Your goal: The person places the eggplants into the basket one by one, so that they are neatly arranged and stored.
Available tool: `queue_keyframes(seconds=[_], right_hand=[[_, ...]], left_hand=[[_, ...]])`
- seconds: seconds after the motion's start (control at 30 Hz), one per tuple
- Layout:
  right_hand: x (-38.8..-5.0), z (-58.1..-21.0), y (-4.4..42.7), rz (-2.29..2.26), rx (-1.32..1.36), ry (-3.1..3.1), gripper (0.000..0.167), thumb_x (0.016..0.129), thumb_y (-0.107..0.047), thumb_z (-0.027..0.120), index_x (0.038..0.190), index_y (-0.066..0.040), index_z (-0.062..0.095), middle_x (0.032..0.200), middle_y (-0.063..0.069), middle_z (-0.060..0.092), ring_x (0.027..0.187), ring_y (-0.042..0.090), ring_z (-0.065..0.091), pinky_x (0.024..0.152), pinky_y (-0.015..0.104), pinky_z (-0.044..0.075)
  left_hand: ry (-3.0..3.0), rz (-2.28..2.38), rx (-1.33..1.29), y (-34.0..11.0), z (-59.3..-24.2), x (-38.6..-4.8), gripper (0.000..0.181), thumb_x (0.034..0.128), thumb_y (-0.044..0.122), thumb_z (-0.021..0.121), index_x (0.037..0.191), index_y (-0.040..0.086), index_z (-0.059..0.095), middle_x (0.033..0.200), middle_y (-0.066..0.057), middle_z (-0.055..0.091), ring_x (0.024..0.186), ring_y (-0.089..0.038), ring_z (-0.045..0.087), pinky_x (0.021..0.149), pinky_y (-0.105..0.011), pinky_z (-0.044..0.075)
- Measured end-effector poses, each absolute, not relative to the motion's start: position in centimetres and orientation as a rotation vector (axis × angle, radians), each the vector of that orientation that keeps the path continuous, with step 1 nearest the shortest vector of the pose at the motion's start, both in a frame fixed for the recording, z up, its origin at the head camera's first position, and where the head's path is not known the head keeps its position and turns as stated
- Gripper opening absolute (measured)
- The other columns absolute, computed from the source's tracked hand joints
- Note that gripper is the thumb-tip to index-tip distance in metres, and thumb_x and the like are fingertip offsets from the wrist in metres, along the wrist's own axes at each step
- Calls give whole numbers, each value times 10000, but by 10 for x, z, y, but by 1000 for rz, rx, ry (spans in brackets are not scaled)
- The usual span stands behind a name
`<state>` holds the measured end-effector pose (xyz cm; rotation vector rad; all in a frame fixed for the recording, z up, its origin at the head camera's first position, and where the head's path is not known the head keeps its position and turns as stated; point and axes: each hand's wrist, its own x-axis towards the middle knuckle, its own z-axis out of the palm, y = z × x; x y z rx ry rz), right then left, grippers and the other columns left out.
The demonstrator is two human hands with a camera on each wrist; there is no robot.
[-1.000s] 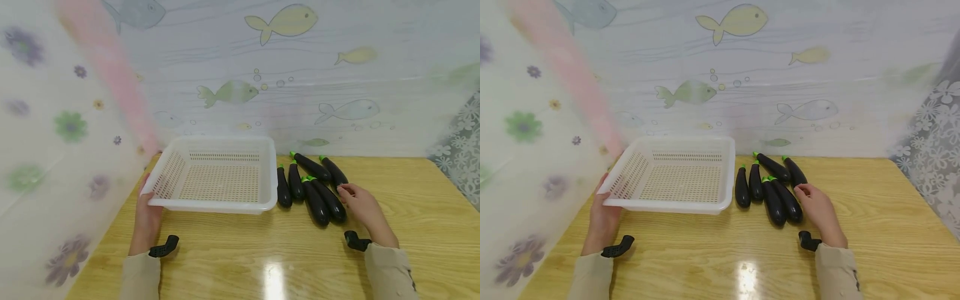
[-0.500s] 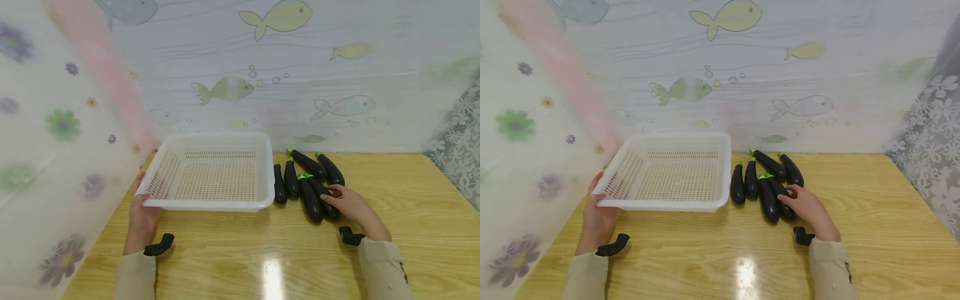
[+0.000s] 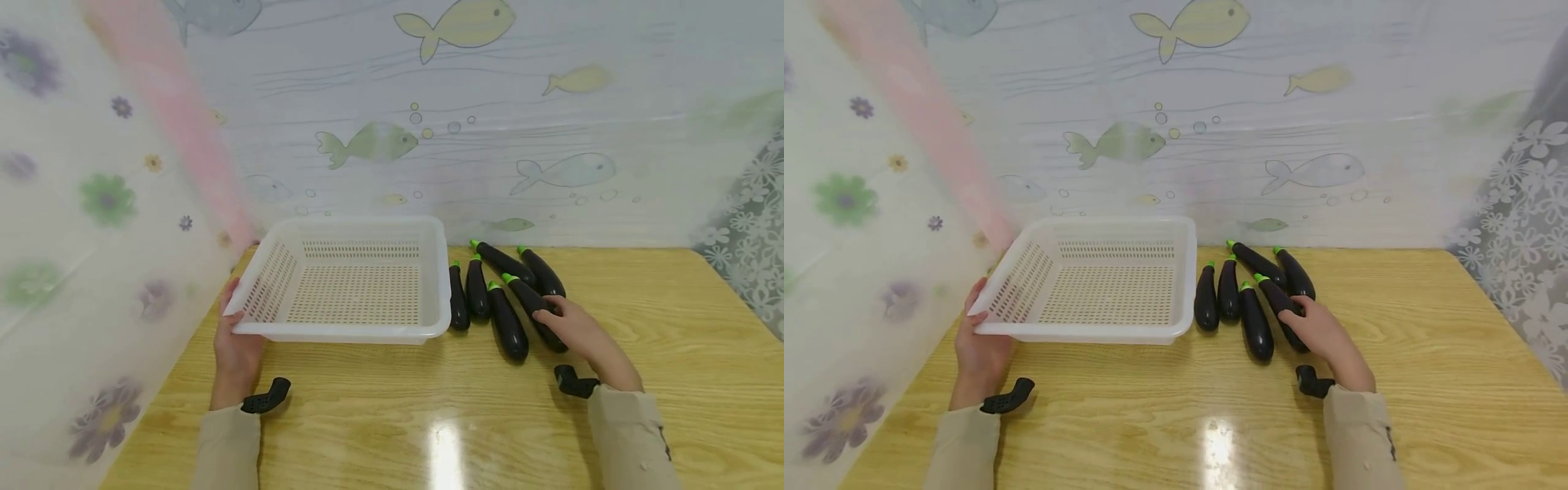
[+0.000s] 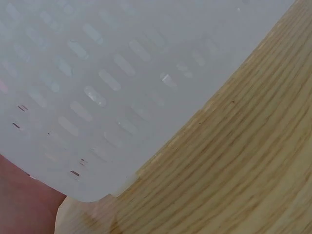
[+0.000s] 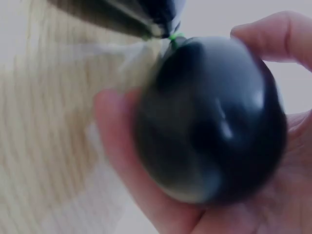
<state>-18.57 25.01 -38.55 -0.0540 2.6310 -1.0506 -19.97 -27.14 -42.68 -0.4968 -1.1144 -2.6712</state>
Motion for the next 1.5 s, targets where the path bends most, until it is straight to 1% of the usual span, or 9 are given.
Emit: queue_keyframes(seconds=[0.2,0.47,0.53,0.63,0.7,0.87,1.2,1.43,1.5], right_hand=[[-187,-384,253,-1140,-21,2625,721,916,-450,354,1395,42,137,1378,344,154,1220,480,223,902,566,280],[-187,-382,249,-1338,7,2614,705,912,-452,369,1437,-95,61,1318,280,303,1109,402,407,809,488,385],[-188,-382,247,-1387,13,2609,712,913,-446,375,1440,-118,26,1336,274,283,1110,395,408,804,475,388],[-190,-381,242,-1444,19,2616,750,906,-478,376,1438,-111,-5,1387,288,198,1165,432,350,850,524,353],[-192,-380,239,-1460,22,2645,777,895,-524,358,1437,-99,-1,1432,266,112,1239,440,238,907,564,277],[-196,-375,228,-1620,62,2616,806,876,-583,306,1436,-82,16,1460,213,67,1292,423,129,961,588,172],[-205,-370,208,-1846,182,2542,757,879,-587,291,1438,-107,118,1459,148,148,1300,365,176,987,550,177],[-207,-368,204,-1986,236,2468,611,933,-482,238,1442,-165,122,1310,203,399,1197,318,369,964,463,266],[-206,-367,200,-2001,248,2472,578,942,-439,228,1443,-173,120,1334,191,373,1211,314,343,963,465,261]], left_hand=[[-1115,-2666,-514,-272,-427,-198,537,890,32,254,1408,150,181,1469,-118,61,1327,-319,62,1003,-451,174],[-1104,-2702,-521,-272,-429,-200,574,885,41,343,1416,148,155,1474,-110,69,1326,-310,81,990,-448,197],[-1138,-2681,-509,-272,-428,-200,569,888,55,341,1417,153,156,1475,-112,62,1325,-314,74,994,-451,179],[-1156,-2670,-486,-272,-427,-198,557,889,60,325,1415,163,172,1475,-110,57,1327,-316,65,1008,-450,163],[-1167,-2671,-478,-273,-426,-197,557,890,57,303,1418,172,167,1477,-104,53,1329,-317,55,1011,-454,158],[-1213,-2660,-502,-273,-427,-197,581,878,56,285,1425,183,139,1479,-90,53,1331,-320,50,1019,-463,142],[-1155,-2686,-558,-275,-432,-197,611,861,52,349,1423,169,139,1479,-94,54,1334,-315,37,1017,-450,159],[-1109,-2661,-584,-271,-430,-199,589,865,60,352,1414,122,147,1470,-143,42,1324,-343,54,1015,-440,174],[-1085,-2654,-581,-269,-430,-199,592,860,54,352,1412,109,148,1468,-148,45,1321,-338,79,1012,-430,175]])
